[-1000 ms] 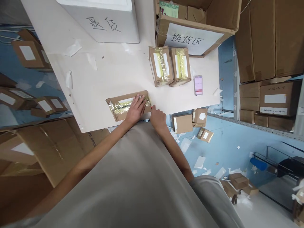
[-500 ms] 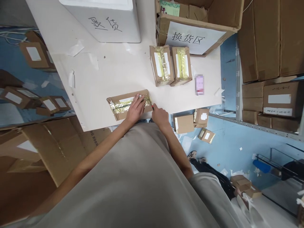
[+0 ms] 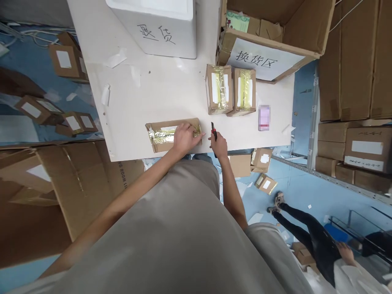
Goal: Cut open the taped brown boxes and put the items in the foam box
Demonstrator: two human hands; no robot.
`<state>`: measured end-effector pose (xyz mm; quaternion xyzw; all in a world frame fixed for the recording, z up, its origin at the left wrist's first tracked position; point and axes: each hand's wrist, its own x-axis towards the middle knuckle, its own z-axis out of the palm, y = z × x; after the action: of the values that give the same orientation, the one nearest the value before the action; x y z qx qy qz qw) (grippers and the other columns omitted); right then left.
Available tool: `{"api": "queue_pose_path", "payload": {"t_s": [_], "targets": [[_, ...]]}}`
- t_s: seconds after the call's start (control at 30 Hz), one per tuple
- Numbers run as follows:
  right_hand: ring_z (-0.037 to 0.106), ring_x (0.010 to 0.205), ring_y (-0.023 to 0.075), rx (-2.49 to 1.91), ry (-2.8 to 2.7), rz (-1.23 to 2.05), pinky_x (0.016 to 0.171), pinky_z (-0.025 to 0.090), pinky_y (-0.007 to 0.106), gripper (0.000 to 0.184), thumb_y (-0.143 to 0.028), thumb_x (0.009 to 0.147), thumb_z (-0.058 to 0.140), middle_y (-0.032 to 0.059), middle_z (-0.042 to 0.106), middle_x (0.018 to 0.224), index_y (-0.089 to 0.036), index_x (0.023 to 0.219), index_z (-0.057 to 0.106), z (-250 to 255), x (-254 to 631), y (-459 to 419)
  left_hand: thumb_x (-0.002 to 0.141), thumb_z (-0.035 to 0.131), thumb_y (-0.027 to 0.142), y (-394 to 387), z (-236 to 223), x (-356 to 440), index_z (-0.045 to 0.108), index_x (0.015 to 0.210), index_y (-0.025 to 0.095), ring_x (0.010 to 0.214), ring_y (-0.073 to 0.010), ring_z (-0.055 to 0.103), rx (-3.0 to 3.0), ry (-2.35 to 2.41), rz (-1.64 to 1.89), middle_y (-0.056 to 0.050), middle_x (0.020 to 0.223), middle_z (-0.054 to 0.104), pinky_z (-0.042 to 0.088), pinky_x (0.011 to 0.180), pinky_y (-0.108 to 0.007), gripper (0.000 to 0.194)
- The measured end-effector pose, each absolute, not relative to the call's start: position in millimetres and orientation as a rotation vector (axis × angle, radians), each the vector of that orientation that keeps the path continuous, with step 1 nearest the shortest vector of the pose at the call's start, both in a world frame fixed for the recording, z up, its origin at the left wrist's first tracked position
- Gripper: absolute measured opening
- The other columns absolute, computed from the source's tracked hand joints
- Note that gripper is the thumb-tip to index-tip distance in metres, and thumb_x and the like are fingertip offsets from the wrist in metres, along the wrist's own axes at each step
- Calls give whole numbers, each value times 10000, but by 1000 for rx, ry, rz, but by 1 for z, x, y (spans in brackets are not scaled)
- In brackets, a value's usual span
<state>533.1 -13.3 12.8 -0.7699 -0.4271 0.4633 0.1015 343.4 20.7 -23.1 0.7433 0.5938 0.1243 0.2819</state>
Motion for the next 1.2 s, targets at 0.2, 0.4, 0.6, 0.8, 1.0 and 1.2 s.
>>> {"api": "queue_pose_path", "payload": {"t_s": [0.2, 0.4, 0.6, 0.8, 1.0, 1.2], "targets": [[738, 589, 99, -2210, -1229, 1413, 733, 622, 236, 221, -324, 1227, 512, 51, 907, 1233, -222, 1293, 696, 3, 534, -21, 1014, 754, 298, 45, 8, 373, 874, 953, 190, 1141, -399, 792, 1715, 1769, 25, -187, 1177, 850, 615, 989, -494, 172], [762, 701, 119, -2110, -1082, 1423, 683, 622, 249, 354, -556, 1195, 521, 78, 857, 1303, -239, 1197, 679, -6, 536, -21, 902, 827, 319, 23, 49, 299, 797, 775, 223, 847, -259, 760, 1427, 1760, 465, -61, 896, 833, 601, 856, -390, 162], [738, 892, 188, -1772, -1144, 1389, 720, 646, 287, 595, -792, 1121, 493, 76, 830, 1167, -249, 1227, 711, 20, 511, -11, 769, 958, 538, 1, 57, 209, 809, 788, 200, 833, -232, 724, 968, 1680, 688, -57, 842, 808, 594, 788, -345, 371], [740, 978, 234, -1759, -1272, 1355, 810, 661, 338, 656, -831, 1119, 463, 86, 825, 1200, -264, 1302, 739, 35, 493, -4, 769, 957, 601, -21, 29, 188, 794, 917, 196, 909, -262, 745, 908, 1809, 660, -88, 933, 812, 647, 884, -414, 461], [745, 946, 248, -1851, -1389, 1250, 902, 688, 388, 662, -801, 1163, 413, 60, 804, 1073, -269, 1359, 756, 23, 499, -11, 1035, 775, 418, -6, 39, 240, 658, 1572, 268, 1707, -414, 477, 1801, 1701, 802, -163, 1731, 610, 409, 1403, -687, 570], [809, 1021, 267, -1887, -1504, 1208, 961, 711, 441, 669, -688, 1219, 348, 95, 843, 1369, -295, 1706, 584, 33, 508, -22, 1232, 468, 418, 14, 24, 294, 689, 1540, 257, 1729, -368, 498, 2119, 1301, 622, -140, 1673, 688, 320, 1467, -712, 412]]}}
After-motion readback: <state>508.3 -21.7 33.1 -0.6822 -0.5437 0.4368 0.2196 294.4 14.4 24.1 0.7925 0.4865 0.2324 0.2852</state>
